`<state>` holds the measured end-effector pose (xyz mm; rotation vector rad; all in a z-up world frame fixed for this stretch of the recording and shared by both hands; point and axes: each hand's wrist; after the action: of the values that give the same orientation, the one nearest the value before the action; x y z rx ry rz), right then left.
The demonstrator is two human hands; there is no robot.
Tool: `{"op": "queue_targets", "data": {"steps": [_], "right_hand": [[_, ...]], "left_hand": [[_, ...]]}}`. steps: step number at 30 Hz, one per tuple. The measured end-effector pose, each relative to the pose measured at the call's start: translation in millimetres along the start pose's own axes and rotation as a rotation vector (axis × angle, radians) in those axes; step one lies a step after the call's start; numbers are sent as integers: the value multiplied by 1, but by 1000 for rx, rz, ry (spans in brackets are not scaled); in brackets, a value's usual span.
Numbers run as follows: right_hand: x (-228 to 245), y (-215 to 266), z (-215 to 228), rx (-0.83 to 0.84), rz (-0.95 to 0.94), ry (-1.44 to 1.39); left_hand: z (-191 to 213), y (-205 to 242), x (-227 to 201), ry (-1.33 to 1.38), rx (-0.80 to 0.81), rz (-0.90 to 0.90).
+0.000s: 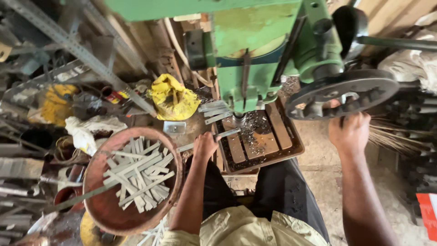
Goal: The person operates a drill press to drill holes into small rectangular metal pieces. They pick each piece from a red basin, position it under the drill bit, and lower the drill using the handwheel. After drilling, the person removes the piece and places it aside.
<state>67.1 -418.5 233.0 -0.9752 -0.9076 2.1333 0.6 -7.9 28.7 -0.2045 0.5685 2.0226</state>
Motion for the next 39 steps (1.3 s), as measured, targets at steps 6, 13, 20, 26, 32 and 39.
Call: {"op": "queue_targets", "data": {"steps": [6,13,20,26,32,39], "right_hand": [[3,18,-11,-51,-416,-415],[-3,23,-9,44,-744,-593],[-15,28,-8,73,-767,-1016],[-8,35,-9,147,-1004,-1079],[-3,33,-10,124,-1062,-1089],[-3,46,-24,69,-1029,-1107]], "left_hand": [[-3,2,-2,-160,61,12],[-9,-2,-5,-85,63,88],[-19,-14,5,-87,147,118],[-31,-18,11,-93,96,85],[-39,-25,17,-113,97,127],[-52,-35,23,-84,36,137]]}}
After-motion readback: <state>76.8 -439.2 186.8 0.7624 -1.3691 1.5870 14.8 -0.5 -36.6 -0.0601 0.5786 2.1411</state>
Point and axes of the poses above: each hand's wrist, its own y-axis away from the middle knuckle, its own z-axis out of the back of the hand, x = y × z, and after that the axes turned 6 degrees about z, right-handed
